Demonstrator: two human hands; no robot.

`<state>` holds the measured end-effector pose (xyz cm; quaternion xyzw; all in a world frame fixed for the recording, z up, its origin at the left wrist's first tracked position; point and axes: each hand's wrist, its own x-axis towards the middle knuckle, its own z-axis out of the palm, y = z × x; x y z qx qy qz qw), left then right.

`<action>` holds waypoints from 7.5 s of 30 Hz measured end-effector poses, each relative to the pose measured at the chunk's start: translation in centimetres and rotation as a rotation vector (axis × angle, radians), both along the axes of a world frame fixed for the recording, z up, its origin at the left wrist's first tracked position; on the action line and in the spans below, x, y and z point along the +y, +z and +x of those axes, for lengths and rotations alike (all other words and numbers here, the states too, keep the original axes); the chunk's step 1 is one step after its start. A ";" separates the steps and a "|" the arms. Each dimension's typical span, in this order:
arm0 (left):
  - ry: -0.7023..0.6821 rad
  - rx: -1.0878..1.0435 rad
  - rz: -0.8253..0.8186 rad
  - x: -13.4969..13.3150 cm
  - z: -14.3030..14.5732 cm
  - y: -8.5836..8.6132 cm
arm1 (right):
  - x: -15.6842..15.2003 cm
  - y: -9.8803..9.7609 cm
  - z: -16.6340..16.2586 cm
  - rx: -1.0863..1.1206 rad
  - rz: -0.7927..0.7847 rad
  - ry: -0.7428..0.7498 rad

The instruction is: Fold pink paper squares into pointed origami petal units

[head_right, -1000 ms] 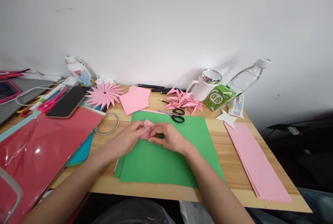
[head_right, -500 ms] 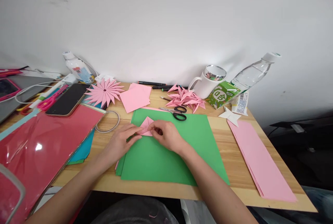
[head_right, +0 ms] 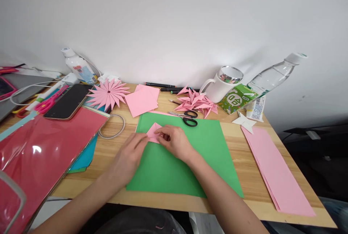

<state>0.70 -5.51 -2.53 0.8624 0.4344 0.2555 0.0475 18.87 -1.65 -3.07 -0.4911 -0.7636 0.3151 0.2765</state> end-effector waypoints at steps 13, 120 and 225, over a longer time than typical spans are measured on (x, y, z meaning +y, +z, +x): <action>-0.012 0.370 0.200 -3.3 1.1 -1.7 | -0.1 0.1 -0.1 0.017 -0.039 -0.018; 0.276 -0.450 -0.601 2.3 1.5 1.2 | -0.9 1.1 -0.1 -0.127 -0.067 -0.036; 0.066 0.428 0.292 -2.7 2.0 -0.4 | -0.7 1.0 -0.1 -0.084 -0.162 -0.093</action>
